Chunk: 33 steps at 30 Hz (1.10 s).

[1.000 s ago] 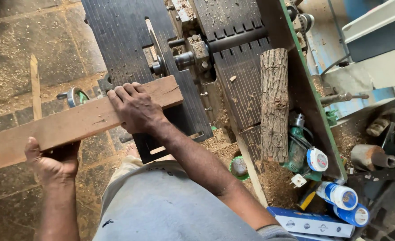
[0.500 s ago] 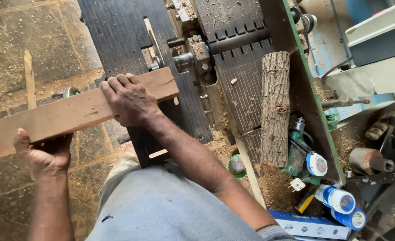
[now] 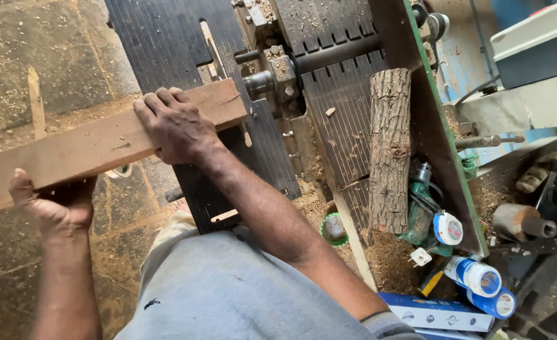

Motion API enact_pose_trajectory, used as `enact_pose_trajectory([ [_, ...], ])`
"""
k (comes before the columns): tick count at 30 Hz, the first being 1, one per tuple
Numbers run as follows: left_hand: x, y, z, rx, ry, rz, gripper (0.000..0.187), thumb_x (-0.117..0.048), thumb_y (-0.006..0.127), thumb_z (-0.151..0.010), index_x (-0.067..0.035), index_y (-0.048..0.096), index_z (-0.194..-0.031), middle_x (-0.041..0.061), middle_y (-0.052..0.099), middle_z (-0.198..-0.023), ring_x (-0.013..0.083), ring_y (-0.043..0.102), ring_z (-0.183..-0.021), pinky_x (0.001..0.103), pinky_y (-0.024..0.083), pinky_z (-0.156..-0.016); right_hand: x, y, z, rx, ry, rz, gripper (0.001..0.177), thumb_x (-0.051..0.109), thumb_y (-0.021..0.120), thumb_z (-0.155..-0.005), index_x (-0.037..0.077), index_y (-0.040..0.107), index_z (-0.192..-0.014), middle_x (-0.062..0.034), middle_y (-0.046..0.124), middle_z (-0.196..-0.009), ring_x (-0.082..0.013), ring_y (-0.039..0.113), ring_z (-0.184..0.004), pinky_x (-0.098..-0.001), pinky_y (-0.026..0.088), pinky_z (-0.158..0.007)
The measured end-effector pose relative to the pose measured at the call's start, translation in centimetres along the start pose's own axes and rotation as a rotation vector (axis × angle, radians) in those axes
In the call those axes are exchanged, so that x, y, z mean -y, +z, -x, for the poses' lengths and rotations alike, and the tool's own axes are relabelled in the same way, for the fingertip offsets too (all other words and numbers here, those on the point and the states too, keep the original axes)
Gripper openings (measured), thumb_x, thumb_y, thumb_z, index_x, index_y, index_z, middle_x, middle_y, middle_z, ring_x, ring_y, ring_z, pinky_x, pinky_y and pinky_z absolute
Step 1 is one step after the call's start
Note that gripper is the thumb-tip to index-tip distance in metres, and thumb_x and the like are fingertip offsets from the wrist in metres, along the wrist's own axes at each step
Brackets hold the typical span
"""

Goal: The recorder measures a block of wood with a tape measure, marks it, and then uses a woodworking jointer to flatten and square the surfaces.

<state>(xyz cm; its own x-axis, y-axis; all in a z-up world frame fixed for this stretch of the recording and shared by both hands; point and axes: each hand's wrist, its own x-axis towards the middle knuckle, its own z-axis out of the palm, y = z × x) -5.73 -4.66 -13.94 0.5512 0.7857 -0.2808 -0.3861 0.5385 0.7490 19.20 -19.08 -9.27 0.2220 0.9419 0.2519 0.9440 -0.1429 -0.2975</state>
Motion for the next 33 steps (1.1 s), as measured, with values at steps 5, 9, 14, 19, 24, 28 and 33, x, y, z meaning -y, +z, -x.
enact_pose_trajectory([
  [5, -0.1, 0.2, -0.8, -0.052, -0.001, -0.017, 0.098, -0.054, 0.086, -0.075, -0.01, 0.047, -0.154, 0.018, 0.052, -0.145, 0.0377, 0.052, -0.146, 0.067, 0.047, -0.123, -0.9, 1.3, -0.9, 0.003, -0.009, 0.035, 0.085, 0.025, 0.083, -0.06, -0.009, 0.054, -0.132, -0.0184, 0.064, -0.118, -0.0303, 0.059, -0.111, -0.0437, 0.046, -0.107],
  [9, -0.2, 0.4, -1.6, -0.063, -0.004, -0.002, 0.1, -0.053, 0.087, -0.073, -0.01, 0.045, -0.153, 0.018, 0.052, -0.142, 0.0382, 0.052, -0.145, 0.065, 0.046, -0.119, -1.6, 1.9, -1.5, 0.015, -0.043, 0.061, 0.085, 0.028, 0.084, -0.064, -0.009, 0.053, -0.134, -0.0191, 0.064, -0.116, -0.0303, 0.059, -0.108, -0.0427, 0.047, -0.103],
  [14, -0.4, 0.6, -2.2, -0.088, 0.016, 0.038, 0.099, -0.046, 0.089, -0.073, -0.009, 0.043, -0.152, 0.018, 0.052, -0.142, 0.0392, 0.053, -0.145, 0.067, 0.046, -0.12, -2.5, 3.2, -2.6, 0.002, -0.059, 0.089, 0.086, 0.029, 0.084, -0.064, -0.008, 0.053, -0.135, -0.0186, 0.064, -0.116, -0.0304, 0.059, -0.107, -0.0424, 0.048, -0.101],
  [19, -0.2, -0.1, -3.5, -0.115, 0.001, 0.106, 0.1, -0.041, 0.092, -0.07, -0.01, 0.04, -0.151, 0.02, 0.053, -0.145, 0.0414, 0.049, -0.144, 0.068, 0.045, -0.121, -2.8, 3.0, -3.5, -0.034, -0.067, 0.123, 0.089, 0.031, 0.087, -0.062, -0.007, 0.053, -0.134, -0.0195, 0.064, -0.117, -0.0316, 0.059, -0.109, -0.0437, 0.048, -0.101],
  [24, 0.8, -2.9, -5.2, -0.14, -0.04, 0.117, 0.097, -0.047, 0.087, -0.069, -0.012, 0.045, -0.15, 0.019, 0.051, -0.141, 0.0397, 0.051, -0.137, 0.067, 0.047, -0.116, -1.6, 1.9, -3.4, 0.023, 0.004, 0.065, 0.091, 0.034, 0.09, -0.054, -0.001, 0.053, -0.13, -0.0155, 0.063, -0.116, -0.0312, 0.058, -0.108, -0.0459, 0.047, -0.101],
  [28, 0.1, -0.5, -0.7, 0.035, -0.034, 0.136, 0.091, -0.049, 0.083, -0.075, -0.014, 0.045, -0.15, 0.012, 0.056, -0.145, 0.0354, 0.055, -0.143, 0.063, 0.049, -0.124, -0.3, 1.3, -0.7, 0.05, 0.012, 0.09, 0.084, 0.032, 0.088, -0.06, 0.001, 0.054, -0.13, -0.0154, 0.063, -0.118, -0.0311, 0.058, -0.11, -0.0464, 0.047, -0.102],
  [33, -0.1, -0.2, 8.2, 0.003, -0.079, 0.046, 0.089, -0.052, 0.079, -0.082, -0.011, 0.048, -0.154, 0.013, 0.055, -0.147, 0.033, 0.055, -0.143, 0.059, 0.049, -0.125, 5.3, -0.5, 7.0, 0.026, 0.047, 0.03, 0.073, 0.025, 0.086, -0.069, -0.002, 0.055, -0.13, -0.0188, 0.064, -0.123, -0.0321, 0.059, -0.116, -0.0493, 0.044, -0.111],
])
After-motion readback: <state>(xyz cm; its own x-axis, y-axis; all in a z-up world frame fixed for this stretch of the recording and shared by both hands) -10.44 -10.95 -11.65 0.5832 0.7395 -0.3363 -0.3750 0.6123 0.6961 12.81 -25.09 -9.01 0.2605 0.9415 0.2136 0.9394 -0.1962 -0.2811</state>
